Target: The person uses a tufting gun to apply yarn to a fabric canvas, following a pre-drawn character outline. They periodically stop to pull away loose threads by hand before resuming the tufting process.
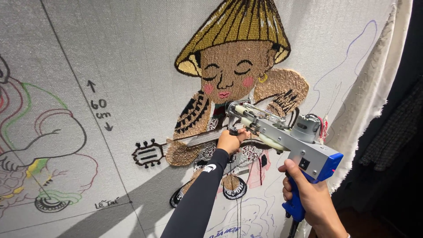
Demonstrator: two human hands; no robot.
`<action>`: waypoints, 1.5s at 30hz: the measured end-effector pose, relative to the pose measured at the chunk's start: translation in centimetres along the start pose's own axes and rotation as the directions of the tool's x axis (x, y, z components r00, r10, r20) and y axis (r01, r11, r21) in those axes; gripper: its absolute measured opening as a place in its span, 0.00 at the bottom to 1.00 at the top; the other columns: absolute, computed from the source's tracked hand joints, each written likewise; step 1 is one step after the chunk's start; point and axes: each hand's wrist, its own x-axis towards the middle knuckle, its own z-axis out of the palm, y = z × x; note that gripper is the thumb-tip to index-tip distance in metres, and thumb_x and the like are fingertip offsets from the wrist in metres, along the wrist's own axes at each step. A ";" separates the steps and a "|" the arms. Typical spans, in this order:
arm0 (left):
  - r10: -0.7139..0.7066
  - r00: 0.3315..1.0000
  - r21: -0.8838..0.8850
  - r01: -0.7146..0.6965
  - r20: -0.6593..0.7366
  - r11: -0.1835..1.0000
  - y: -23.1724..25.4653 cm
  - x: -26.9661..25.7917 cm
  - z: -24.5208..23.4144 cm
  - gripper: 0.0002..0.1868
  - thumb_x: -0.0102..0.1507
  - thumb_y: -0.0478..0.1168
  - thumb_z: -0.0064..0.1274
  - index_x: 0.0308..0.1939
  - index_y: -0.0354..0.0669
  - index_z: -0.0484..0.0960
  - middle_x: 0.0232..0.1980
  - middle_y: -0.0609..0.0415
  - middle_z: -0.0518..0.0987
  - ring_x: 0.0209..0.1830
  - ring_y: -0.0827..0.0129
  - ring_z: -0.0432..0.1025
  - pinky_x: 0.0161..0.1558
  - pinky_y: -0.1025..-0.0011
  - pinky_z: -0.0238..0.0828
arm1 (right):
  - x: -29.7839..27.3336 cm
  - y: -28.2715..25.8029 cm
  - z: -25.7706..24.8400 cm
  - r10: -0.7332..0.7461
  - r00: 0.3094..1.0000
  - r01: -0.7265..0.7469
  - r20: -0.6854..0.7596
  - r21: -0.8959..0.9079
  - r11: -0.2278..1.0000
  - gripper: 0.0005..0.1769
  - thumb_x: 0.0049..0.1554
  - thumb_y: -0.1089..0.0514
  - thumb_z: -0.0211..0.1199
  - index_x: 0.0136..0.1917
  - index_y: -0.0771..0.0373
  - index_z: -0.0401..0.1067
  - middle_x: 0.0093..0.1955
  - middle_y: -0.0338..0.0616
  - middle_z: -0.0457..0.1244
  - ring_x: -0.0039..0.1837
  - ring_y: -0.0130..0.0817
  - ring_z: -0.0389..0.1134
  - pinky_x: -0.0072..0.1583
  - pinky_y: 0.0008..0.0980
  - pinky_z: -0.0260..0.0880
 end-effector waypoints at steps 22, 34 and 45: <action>0.104 0.990 -0.177 -0.086 0.092 0.980 -0.2 -1.0 1.7 0.19 0.58 0.41 0.65 0.50 0.39 0.81 0.38 0.53 0.83 0.18 0.75 0.71 0.18 0.73 0.68 | -0.9 -0.6 -2.2 0.092 0.995 -0.090 -0.031 0.044 0.995 0.23 0.56 0.47 0.63 0.51 0.71 0.75 0.27 0.43 0.57 0.27 0.31 0.56 0.31 0.32 0.58; 0.276 0.959 -0.297 -0.247 0.059 0.922 -3.3 -0.7 7.1 0.17 0.64 0.40 0.57 0.45 0.24 0.85 0.36 0.51 0.86 0.17 0.73 0.73 0.22 0.73 0.71 | -0.4 0.8 -9.7 0.055 0.998 -0.051 -0.017 0.179 0.982 0.26 0.63 0.46 0.63 0.61 0.70 0.65 0.30 0.47 0.57 0.29 0.34 0.56 0.33 0.37 0.60; 0.127 0.991 -0.228 -0.116 0.033 0.967 -1.5 -2.7 5.7 0.25 0.58 0.45 0.68 0.50 0.26 0.84 0.30 0.52 0.82 0.16 0.77 0.68 0.20 0.75 0.68 | -1.6 -1.9 -6.2 0.117 0.987 -0.113 -0.110 0.041 0.993 0.30 0.57 0.43 0.61 0.55 0.75 0.67 0.27 0.46 0.55 0.26 0.32 0.54 0.30 0.33 0.57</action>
